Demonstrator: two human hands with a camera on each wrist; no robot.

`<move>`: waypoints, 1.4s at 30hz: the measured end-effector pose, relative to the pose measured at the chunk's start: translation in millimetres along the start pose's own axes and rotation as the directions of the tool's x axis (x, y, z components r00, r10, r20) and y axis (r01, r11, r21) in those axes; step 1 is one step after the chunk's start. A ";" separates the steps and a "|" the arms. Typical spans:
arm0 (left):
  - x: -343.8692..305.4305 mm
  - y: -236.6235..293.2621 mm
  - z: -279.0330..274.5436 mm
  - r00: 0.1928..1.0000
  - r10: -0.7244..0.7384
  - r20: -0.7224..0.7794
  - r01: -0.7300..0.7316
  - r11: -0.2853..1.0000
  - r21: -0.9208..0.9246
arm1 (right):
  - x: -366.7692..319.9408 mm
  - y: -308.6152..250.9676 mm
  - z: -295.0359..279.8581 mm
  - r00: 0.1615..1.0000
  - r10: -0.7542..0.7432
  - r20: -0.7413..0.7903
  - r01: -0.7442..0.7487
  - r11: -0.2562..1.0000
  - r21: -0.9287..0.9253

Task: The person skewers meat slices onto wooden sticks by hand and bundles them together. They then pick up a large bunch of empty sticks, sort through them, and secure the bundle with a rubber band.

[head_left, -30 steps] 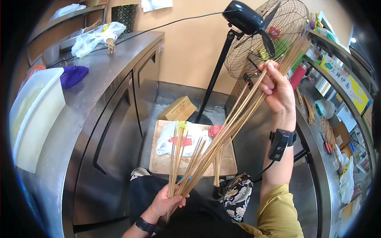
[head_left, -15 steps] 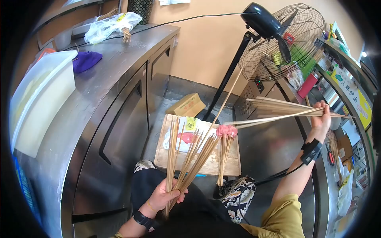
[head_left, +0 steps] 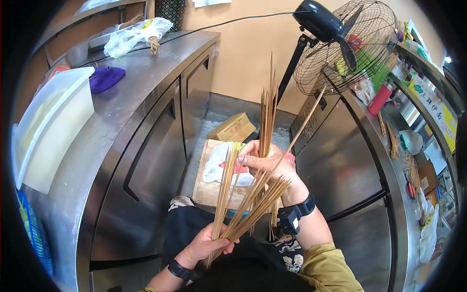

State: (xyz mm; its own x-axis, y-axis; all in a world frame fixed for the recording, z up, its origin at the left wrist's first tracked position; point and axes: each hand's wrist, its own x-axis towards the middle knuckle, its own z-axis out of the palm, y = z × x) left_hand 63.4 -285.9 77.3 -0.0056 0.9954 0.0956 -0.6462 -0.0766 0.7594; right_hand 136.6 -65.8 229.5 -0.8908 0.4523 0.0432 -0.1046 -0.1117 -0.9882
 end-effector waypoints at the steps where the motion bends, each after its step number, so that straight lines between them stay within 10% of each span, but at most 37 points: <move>1: 0.9 0.3 0.0 1.000 -0.001 0.007 0.001 1.000 -0.002 | 0.7 0.4 1.1 1.000 -0.008 0.029 0.007 1.000 0.029; 14: 7.9 -7.1 -0.9 0.998 -0.051 0.037 0.049 0.997 0.052 | -9.3 20.9 -11.7 0.998 -0.055 -0.030 0.061 0.959 0.278; 24: 10.9 -3.4 3.3 0.996 -0.090 0.012 0.089 0.992 0.092 | -3.3 -2.9 -41.3 0.946 -0.258 -0.195 0.285 0.951 0.122; 36: 9.8 -0.4 -9.3 0.998 0.019 -0.057 -0.012 0.994 0.111 | -49.9 -124.4 -190.1 0.540 -0.604 -0.586 0.672 0.729 -0.131; 42: 6.2 -0.1 -15.9 0.957 0.137 -0.256 -0.126 0.990 0.060 | -69.7 -109.6 -153.5 0.412 -0.592 -0.693 0.604 0.747 -0.279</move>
State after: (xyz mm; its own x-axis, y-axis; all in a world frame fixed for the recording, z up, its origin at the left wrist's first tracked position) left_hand 51.3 -278.9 67.5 -0.2896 0.9567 0.0307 -0.5930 -0.2045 0.7788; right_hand 278.0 50.7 312.3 0.0014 0.8653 0.5012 -0.4926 0.4367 -0.7527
